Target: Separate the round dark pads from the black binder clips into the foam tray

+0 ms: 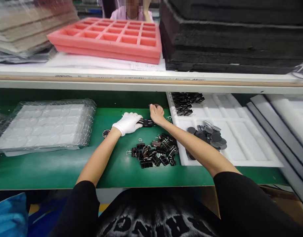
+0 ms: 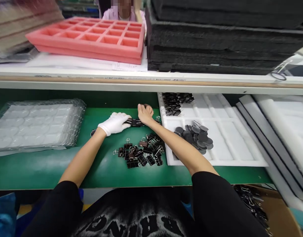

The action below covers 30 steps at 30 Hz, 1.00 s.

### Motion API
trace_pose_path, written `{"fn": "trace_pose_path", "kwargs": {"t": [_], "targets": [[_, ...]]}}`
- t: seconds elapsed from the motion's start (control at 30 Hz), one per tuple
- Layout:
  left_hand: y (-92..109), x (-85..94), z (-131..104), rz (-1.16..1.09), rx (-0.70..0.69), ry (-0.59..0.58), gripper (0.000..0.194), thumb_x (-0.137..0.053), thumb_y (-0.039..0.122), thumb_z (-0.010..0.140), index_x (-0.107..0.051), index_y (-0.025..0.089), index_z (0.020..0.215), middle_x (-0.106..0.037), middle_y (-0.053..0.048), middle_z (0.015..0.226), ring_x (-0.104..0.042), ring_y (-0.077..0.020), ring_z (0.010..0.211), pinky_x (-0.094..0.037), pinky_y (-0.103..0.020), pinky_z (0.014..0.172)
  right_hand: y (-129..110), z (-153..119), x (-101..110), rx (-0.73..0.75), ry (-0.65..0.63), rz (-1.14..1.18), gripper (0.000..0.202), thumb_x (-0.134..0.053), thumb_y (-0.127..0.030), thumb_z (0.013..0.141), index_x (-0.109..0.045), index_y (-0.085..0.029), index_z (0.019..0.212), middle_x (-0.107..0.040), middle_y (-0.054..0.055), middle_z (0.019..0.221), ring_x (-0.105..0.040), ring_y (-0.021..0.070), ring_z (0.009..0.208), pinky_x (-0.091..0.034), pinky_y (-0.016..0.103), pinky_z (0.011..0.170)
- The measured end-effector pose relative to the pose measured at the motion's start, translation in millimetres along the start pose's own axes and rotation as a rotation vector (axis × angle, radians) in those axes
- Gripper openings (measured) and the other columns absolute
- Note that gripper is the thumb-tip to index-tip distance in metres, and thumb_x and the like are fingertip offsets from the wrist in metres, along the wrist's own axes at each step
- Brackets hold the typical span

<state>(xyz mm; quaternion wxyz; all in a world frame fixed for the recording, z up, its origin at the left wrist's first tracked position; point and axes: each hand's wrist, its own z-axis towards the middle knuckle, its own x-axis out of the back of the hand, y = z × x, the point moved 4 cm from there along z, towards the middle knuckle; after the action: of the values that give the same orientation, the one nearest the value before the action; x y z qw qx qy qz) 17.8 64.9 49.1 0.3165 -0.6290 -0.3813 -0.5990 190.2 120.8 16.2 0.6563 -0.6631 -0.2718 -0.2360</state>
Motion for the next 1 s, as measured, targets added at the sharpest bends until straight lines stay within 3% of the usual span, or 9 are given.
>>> {"fn": "trace_pose_path", "kwargs": {"t": [0.1, 0.2, 0.27, 0.33, 0.47, 0.57, 0.7, 0.8, 1.0], "targets": [[-0.4, 20.1, -11.1, -0.307, -0.006, -0.041, 0.038, -0.045, 0.048, 0.103, -0.069, 0.026, 0.122, -0.076, -0.006, 0.122, -0.071, -0.0255, 0.106, -0.049, -0.035, 0.089, -12.6, -18.2, 17.0, 0.076, -0.354, 0.357, 0.069, -0.019, -0.064, 0.106, -0.069, -0.02, 0.127, -0.069, 0.015, 0.133, -0.062, 0.0292, 0.128, -0.051, 0.047, 0.107], [8.2, 33.0, -19.7, -0.635, 0.062, -0.051, 0.049, -0.037, 0.058, 0.105, -0.07, 0.023, 0.1, -0.08, -0.004, 0.098, -0.073, -0.0203, 0.083, -0.052, -0.03, 0.077, -15.6, -44.6, 40.4, 0.229, -0.491, 0.521, 0.051, -0.069, -0.063, 0.087, -0.07, -0.021, 0.115, -0.074, 0.011, 0.119, -0.071, 0.0252, 0.103, -0.059, 0.04, 0.089], [17.5, 34.2, -20.6, -0.757, 0.168, 0.007, 0.063, -0.03, 0.065, 0.105, -0.066, 0.02, 0.08, -0.075, -0.004, 0.073, -0.07, -0.0191, 0.066, -0.051, -0.03, 0.069, -9.1, -59.6, 52.2, 0.274, -0.446, 0.527, 0.049, -0.088, -0.048, 0.071, -0.07, -0.021, 0.108, -0.076, 0.007, 0.107, -0.072, 0.0219, 0.09, -0.06, 0.038, 0.086], [28.4, 30.3, -17.7, -0.811, 0.253, 0.11, 0.07, -0.028, 0.07, 0.103, -0.061, 0.02, 0.068, -0.067, -0.004, 0.059, -0.065, -0.0182, 0.058, -0.05, -0.031, 0.068, 1.0, -71.2, 57.8, 0.261, -0.428, 0.529, 0.045, -0.09, -0.041, 0.068, -0.071, -0.02, 0.103, -0.077, 0.005, 0.095, -0.072, 0.0202, 0.083, -0.059, 0.037, 0.084], [44.6, 8.6, -5.3, -0.968, 0.269, 0.258, 0.072, -0.027, 0.073, 0.103, -0.07, 0.017, 0.085, -0.065, -0.002, 0.057, -0.063, -0.017, 0.055, -0.052, -0.031, 0.069, 30.2, -74.7, 77.1, 0.263, -0.319, 0.505, 0.04, -0.088, -0.038, 0.069, -0.075, -0.018, 0.102, -0.078, 0.006, 0.095, -0.071, 0.0203, 0.086, -0.058, 0.037, 0.086], [43.3, -11.8, 2.8, -1.033, 0.275, 0.282, 0.074, -0.028, 0.074, 0.102, -0.073, 0.016, 0.093, -0.062, -0.001, 0.054, -0.06, -0.0165, 0.053, -0.052, -0.031, 0.068, 70.5, -54.6, 119.9, 0.276, -0.084, 0.418, 0.045, -0.088, -0.043, 0.068, -0.077, -0.018, 0.104, -0.078, 0.008, 0.098, -0.071, 0.0232, 0.089, -0.058, 0.042, 0.089], [34.8, -29.9, 5.9, -1.062, 0.312, 0.325, 0.064, -0.042, 0.071, 0.1, -0.074, 0.016, 0.092, -0.059, 0.001, 0.053, -0.054, -0.0142, 0.049, -0.049, -0.03, 0.064, 146.5, -13.3, 202.7, 0.234, 0.246, 0.433, 0.057, -0.089, -0.053, 0.064, -0.078, -0.017, 0.107, -0.079, 0.012, 0.108, -0.071, 0.0282, 0.1, -0.056, 0.048, 0.098], [33.4, -36.2, 3.6, -1.067, 0.303, 0.388, 0.06, -0.043, 0.068, 0.102, -0.074, 0.017, 0.094, -0.06, 0.002, 0.057, -0.051, -0.0122, 0.048, -0.047, -0.029, 0.062, 199.8, 14.8, 248.5, 0.169, 0.328, 0.45, 0.062, -0.092, -0.055, 0.058, -0.078, -0.015, 0.103, -0.078, 0.016, 0.117, -0.07, 0.0333, 0.113, -0.053, 0.051, 0.107], [34.8, -43.7, -0.5, -1.044, 0.29, 0.375, 0.056, -0.043, 0.066, 0.102, -0.073, 0.019, 0.098, -0.06, 0.002, 0.062, -0.048, -0.0116, 0.047, -0.042, -0.029, 0.056, 245.0, 51.5, 265.9, 0.156, 0.308, 0.199, 0.047, -0.09, -0.046, 0.064, -0.08, -0.019, 0.102, -0.07, 0.016, 0.136, -0.059, 0.0369, 0.135, -0.04, 0.056, 0.121]]}}
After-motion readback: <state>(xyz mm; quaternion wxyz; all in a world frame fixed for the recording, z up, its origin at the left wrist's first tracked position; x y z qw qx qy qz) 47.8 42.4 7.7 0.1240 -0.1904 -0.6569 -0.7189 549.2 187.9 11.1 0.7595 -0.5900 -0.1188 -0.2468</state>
